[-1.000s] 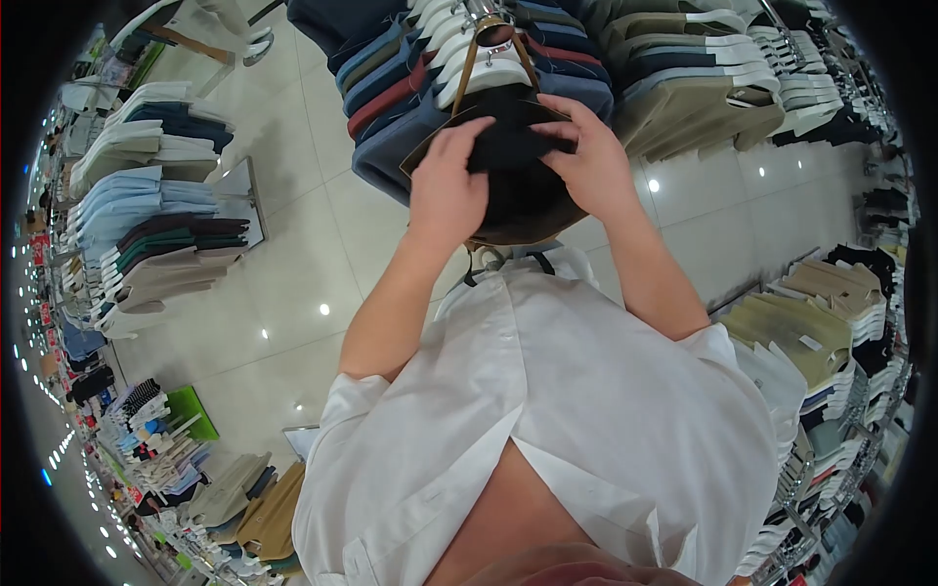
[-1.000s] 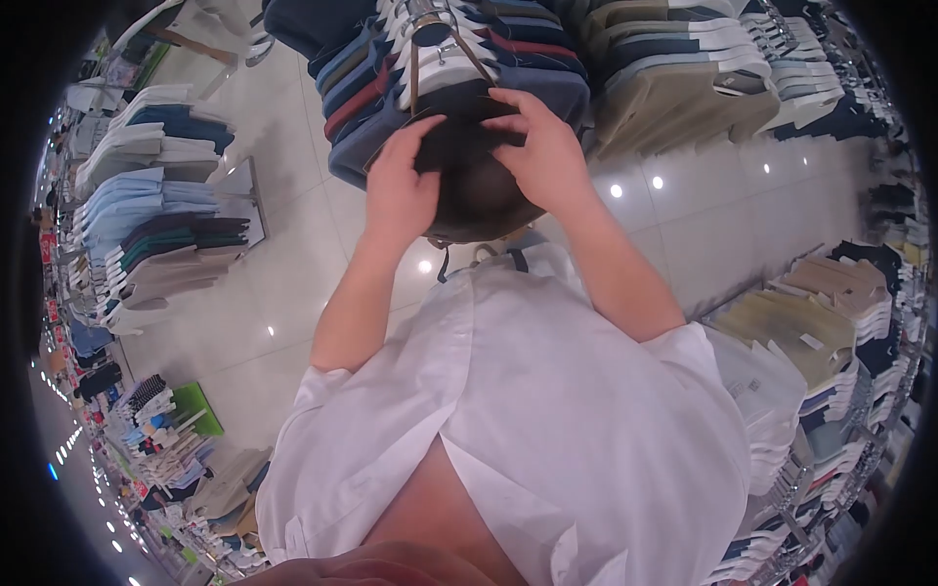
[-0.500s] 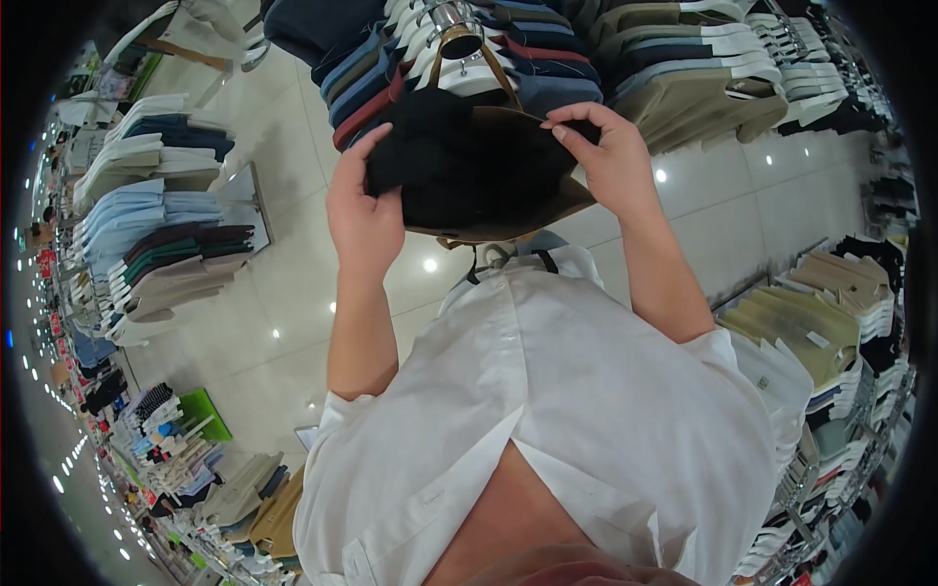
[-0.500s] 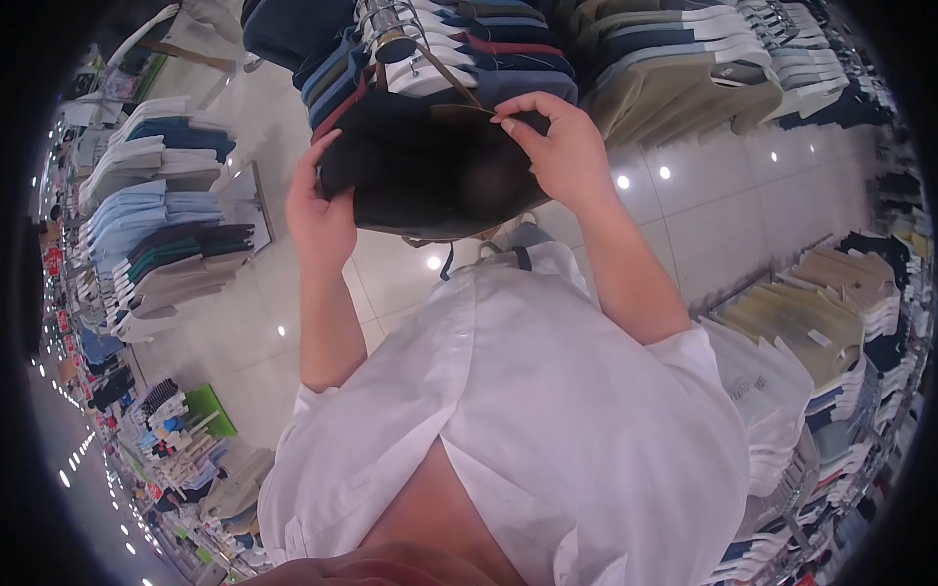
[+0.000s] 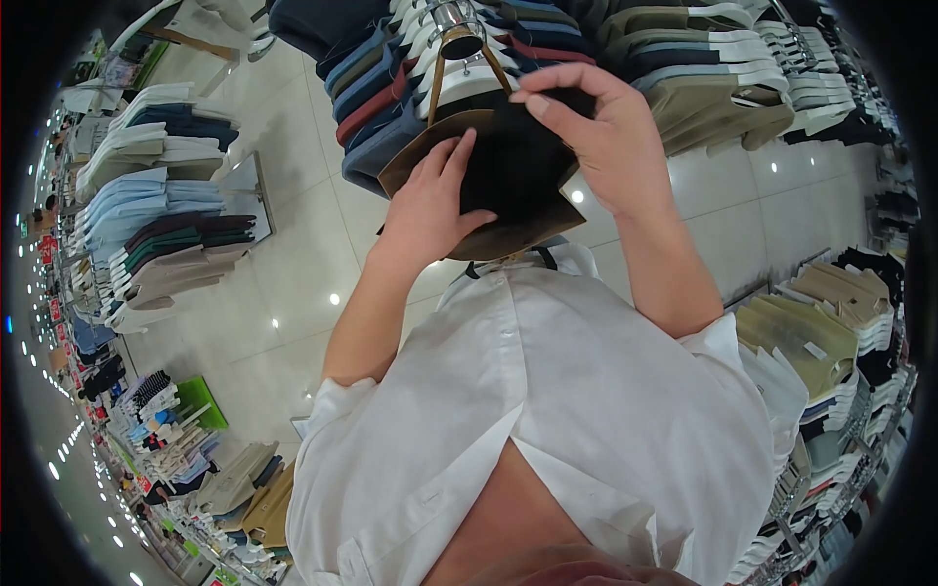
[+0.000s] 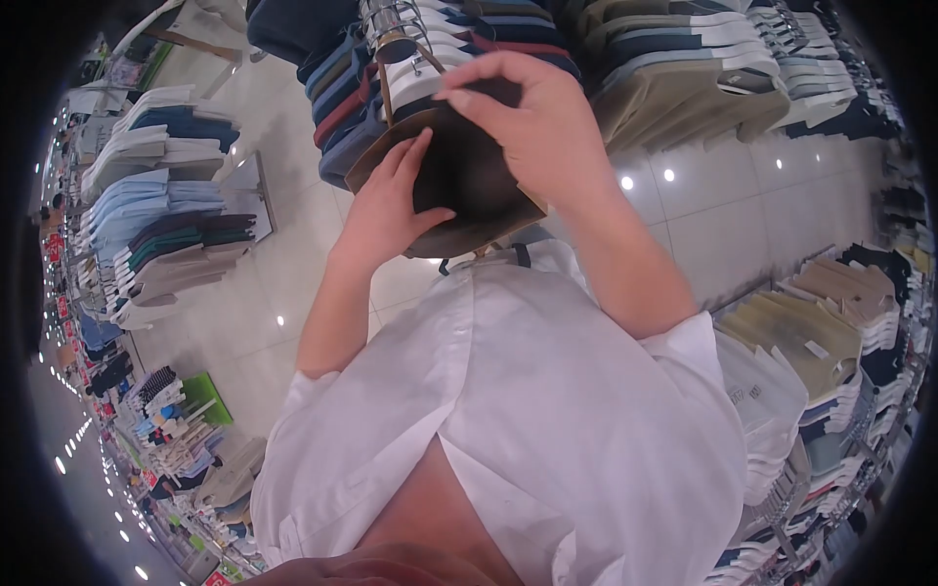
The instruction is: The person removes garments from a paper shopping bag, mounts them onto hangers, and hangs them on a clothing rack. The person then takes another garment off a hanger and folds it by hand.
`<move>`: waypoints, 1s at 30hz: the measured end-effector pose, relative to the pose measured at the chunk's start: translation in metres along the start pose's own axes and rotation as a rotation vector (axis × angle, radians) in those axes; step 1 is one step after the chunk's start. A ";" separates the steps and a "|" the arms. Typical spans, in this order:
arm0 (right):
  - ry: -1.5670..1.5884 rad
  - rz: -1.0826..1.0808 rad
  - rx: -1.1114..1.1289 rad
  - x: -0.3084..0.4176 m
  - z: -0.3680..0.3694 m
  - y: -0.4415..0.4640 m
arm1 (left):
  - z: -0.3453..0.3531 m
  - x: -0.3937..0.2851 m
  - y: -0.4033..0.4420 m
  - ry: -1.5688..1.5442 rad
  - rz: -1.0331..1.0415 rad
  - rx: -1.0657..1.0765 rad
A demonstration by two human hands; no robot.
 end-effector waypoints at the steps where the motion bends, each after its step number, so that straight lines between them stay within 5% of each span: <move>1: 0.015 -0.050 0.044 0.019 0.012 0.002 | -0.005 -0.005 0.001 -0.079 0.035 -0.048; 5: 0.368 -0.204 0.229 0.090 0.053 -0.003 | 0.025 0.005 0.022 -0.397 0.245 0.022; 8: 0.641 -0.359 0.262 0.119 0.053 -0.016 | 0.030 0.028 0.032 -0.400 0.168 -0.112; 12: 0.029 -0.713 -0.070 0.128 -0.004 -0.040 | -0.003 0.038 0.007 -0.713 0.172 -0.368; 15: 0.133 -0.520 0.031 0.083 0.004 -0.043 | -0.020 0.046 -0.014 -1.123 0.190 -0.395; 17: -0.032 -0.424 0.088 0.045 0.018 -0.048 | -0.017 0.046 -0.023 -2.007 0.354 -0.226; 19: -0.132 -0.304 0.174 0.007 0.051 -0.059 | -0.016 0.034 -0.037 -2.098 0.340 -0.146; 20: -0.180 -0.223 0.230 -0.012 0.067 -0.064 | -0.019 0.018 -0.044 -2.051 0.363 -0.059; 21: -0.615 -0.330 0.322 -0.020 0.073 -0.074 | -0.028 -0.010 -0.053 -1.864 0.451 0.046; 23: -0.424 -0.438 0.298 -0.040 0.066 -0.074 | -0.061 -0.073 -0.074 -1.243 0.764 0.157; 25: 0.103 -0.351 0.202 -0.043 0.048 -0.076 | -0.058 -0.101 -0.098 -0.889 0.877 0.136; 26: 0.454 -0.321 0.109 -0.039 0.041 -0.081 | -0.055 -0.106 -0.107 -0.688 1.018 -0.073; 28: 0.143 -0.263 -0.128 -0.009 0.015 -0.099 | -0.052 -0.103 -0.112 -0.674 1.071 -0.230; 30: 0.370 -0.326 -0.154 0.024 -0.001 -0.116 | -0.040 -0.086 -0.104 -0.718 0.857 -0.214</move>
Point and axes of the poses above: each hand's wrist, its own y-axis towards the middle knuckle, its own z-axis out of the palm, x = y × z, the point moved 9 cm from there along y, towards the middle knuckle, and after that the axes turned 7 degrees about x, right-handed, at the moved point
